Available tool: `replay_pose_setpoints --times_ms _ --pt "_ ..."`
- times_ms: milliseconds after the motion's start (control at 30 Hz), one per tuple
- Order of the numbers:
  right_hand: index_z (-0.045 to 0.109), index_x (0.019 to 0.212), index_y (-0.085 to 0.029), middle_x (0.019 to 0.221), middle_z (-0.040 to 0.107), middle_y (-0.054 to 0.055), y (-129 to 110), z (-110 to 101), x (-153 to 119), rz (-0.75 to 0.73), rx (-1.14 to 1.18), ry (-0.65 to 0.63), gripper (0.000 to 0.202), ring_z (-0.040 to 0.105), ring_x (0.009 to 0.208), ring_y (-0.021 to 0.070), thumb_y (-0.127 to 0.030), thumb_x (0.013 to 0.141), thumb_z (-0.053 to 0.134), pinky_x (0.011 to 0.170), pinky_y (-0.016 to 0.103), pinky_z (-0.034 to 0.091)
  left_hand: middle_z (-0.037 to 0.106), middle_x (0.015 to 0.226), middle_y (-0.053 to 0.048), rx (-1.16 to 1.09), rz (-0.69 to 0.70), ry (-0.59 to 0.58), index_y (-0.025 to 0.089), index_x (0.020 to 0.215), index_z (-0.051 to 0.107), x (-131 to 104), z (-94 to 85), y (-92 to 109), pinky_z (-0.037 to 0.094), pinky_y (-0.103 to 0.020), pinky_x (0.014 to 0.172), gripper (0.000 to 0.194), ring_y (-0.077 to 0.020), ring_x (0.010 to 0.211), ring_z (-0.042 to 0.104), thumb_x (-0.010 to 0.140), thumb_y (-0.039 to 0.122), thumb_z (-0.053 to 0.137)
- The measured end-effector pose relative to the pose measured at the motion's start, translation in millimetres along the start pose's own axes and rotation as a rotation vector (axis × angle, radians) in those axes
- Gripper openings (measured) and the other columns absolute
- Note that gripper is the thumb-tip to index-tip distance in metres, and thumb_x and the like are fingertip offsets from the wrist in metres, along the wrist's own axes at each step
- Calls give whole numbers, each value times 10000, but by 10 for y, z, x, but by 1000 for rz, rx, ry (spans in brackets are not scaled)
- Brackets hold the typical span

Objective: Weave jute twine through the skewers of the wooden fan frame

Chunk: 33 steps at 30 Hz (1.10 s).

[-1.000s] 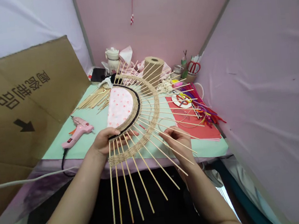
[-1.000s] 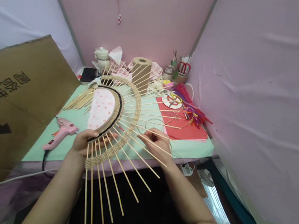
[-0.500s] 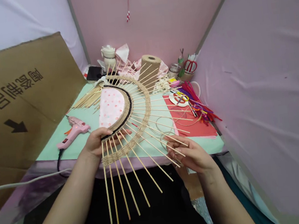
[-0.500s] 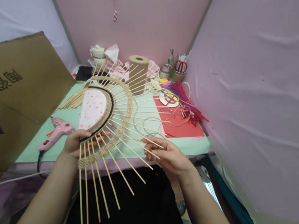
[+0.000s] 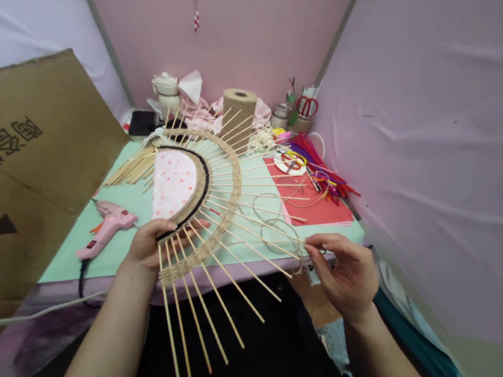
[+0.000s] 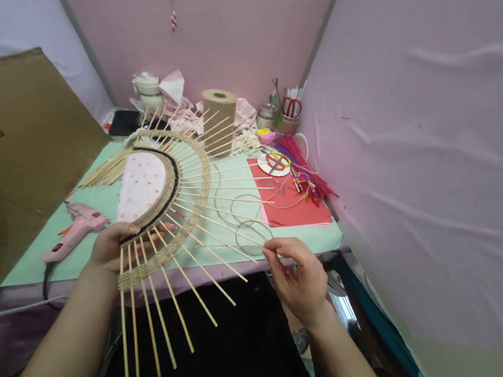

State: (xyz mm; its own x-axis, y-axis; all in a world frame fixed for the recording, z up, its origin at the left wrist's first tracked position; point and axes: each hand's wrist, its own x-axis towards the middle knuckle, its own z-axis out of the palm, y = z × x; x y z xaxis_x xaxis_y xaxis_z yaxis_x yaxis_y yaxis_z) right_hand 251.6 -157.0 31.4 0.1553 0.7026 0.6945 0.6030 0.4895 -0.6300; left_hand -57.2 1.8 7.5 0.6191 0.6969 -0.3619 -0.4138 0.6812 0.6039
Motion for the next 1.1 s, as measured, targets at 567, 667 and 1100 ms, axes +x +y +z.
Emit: replay_pose_setpoints --times_ms 567,667,1100 --pt "487 853 -219 752 621 -26 361 902 185 562 347 158 252 607 666 125 -286 743 703 643 266 487 719 893 -191 -28 5 -95 7 931 678 69 10 -81 437 -124 434 366 -138 634 651 647 124 480" --pt "483 809 -215 718 579 -40 381 1218 429 585 367 60 225 579 671 120 -274 725 683 651 248 465 721 908 -204 -26 -10 -114 8 935 680 81 18 -94 465 -149 451 375 -144 628 658 632 138 502" --pt "567 954 -172 907 657 36 439 1414 725 528 292 -156 193 590 779 141 -266 785 584 720 263 459 714 801 -172 -86 24 -154 4 1147 598 100 54 -94 449 -165 438 536 -168 649 656 632 111 499"
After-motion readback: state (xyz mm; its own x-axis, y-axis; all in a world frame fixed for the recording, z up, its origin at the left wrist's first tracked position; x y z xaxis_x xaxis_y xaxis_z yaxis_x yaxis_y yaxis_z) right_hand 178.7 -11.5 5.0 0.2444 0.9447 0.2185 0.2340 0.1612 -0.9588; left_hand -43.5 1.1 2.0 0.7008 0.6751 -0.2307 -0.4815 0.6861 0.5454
